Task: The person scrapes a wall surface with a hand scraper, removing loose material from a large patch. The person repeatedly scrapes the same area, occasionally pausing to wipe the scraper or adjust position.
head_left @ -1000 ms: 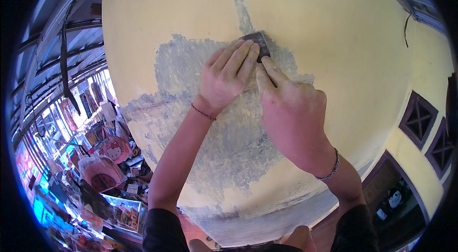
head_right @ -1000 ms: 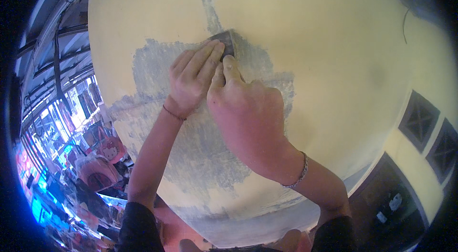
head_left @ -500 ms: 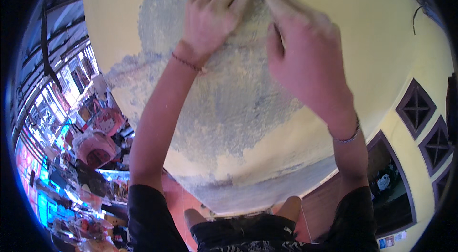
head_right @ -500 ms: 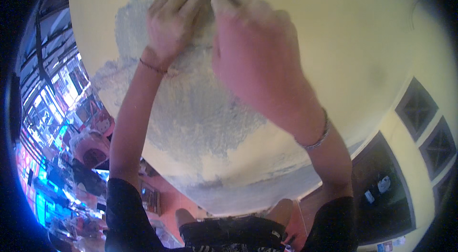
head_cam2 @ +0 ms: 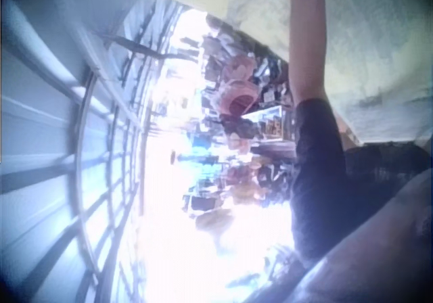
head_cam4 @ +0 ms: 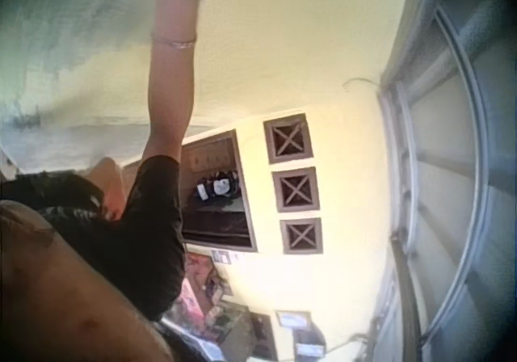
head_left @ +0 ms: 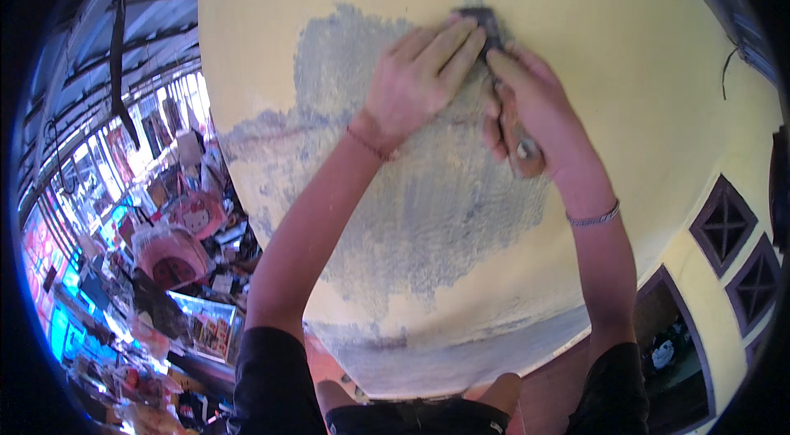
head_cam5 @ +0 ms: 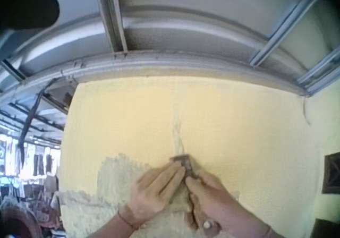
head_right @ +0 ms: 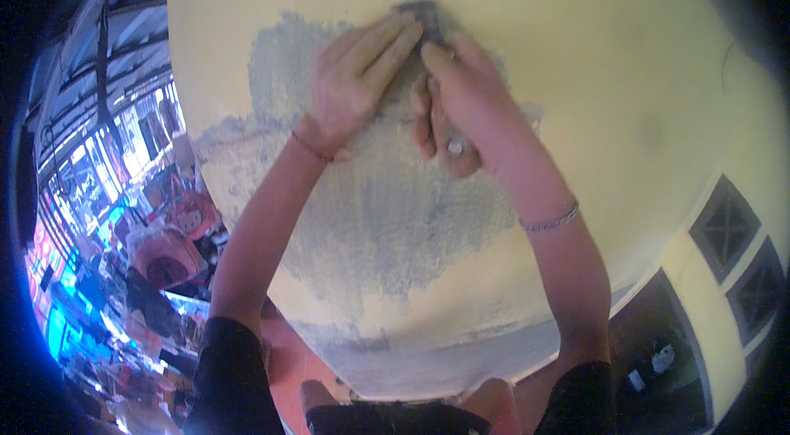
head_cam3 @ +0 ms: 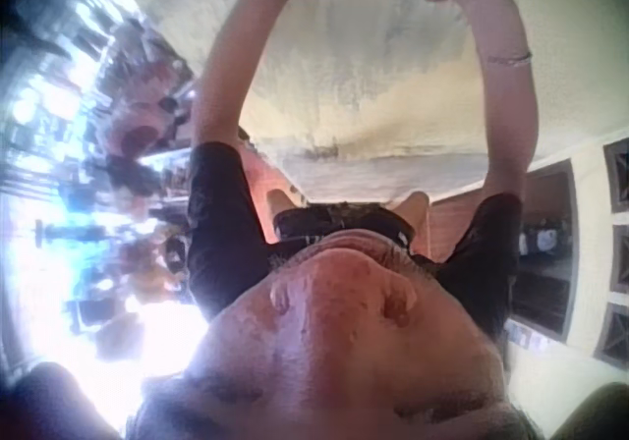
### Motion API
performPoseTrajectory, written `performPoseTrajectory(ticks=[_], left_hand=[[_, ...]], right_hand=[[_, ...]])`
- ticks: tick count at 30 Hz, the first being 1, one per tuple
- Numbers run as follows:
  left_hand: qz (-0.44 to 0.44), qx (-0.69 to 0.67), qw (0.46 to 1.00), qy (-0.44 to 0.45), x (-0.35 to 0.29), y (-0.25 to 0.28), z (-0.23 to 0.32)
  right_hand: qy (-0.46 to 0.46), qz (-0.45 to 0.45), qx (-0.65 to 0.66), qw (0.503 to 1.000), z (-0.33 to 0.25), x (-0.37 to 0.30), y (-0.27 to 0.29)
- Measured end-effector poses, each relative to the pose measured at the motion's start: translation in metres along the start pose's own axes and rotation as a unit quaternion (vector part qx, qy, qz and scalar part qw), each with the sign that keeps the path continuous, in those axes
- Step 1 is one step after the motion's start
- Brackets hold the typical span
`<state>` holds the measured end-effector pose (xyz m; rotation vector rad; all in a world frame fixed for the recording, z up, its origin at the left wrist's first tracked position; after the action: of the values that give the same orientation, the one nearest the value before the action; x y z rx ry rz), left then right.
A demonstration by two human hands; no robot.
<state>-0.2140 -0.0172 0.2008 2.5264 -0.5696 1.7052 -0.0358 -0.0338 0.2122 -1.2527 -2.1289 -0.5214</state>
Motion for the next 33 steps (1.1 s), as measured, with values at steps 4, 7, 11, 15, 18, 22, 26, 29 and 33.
performPoseTrajectory(ticks=[4, 7, 11, 15, 18, 22, 26, 29, 33], left_hand=[[0.004, -0.018, 1.000, 0.001, -0.002, 0.001, 0.004], [0.000, -0.032, 0.999, 0.025, -0.002, 0.003, 0.008], [-0.011, -0.021, 1.000, 0.017, -0.001, 0.005, 0.007], [-0.001, -0.017, 1.000, -0.009, -0.001, 0.004, 0.003], [0.009, -0.018, 1.000, -0.020, -0.001, 0.006, 0.000], [-0.009, -0.031, 0.999, -0.013, 0.000, 0.006, 0.000], [0.013, -0.017, 0.999, -0.033, 0.002, 0.006, 0.001], [0.001, -0.010, 1.000, -0.012, 0.000, 0.006, 0.005], [0.007, -0.015, 1.000, -0.018, -0.002, 0.004, 0.008]], right_hand=[[0.038, -0.014, -0.019, 0.999, -0.004, -0.003, -0.008], [0.031, 0.017, -0.020, 0.999, -0.007, -0.003, -0.013], [0.038, -0.022, -0.044, 0.998, -0.010, 0.001, -0.012], [0.045, -0.041, -0.015, 0.998, -0.007, 0.005, -0.006], [0.042, -0.021, -0.049, 0.998, -0.004, 0.006, -0.006], [0.064, 0.003, -0.008, 0.998, -0.003, 0.008, -0.008], [0.067, -0.002, -0.037, 0.997, -0.003, 0.006, -0.013], [0.043, 0.003, -0.007, 0.999, -0.003, 0.003, -0.014], [0.046, 0.011, -0.016, 0.999, -0.003, 0.002, -0.015]])
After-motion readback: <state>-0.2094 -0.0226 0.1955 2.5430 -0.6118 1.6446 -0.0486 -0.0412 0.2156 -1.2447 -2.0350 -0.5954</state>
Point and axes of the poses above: each hand's wrist, its own x-axis towards the middle knuckle, its own y-axis out of the back of the hand, z = x × y, the point moved 1 cm from there along x, towards the middle knuckle, and after that the axes turned 13 degrees about y, right-handed, at the moved point
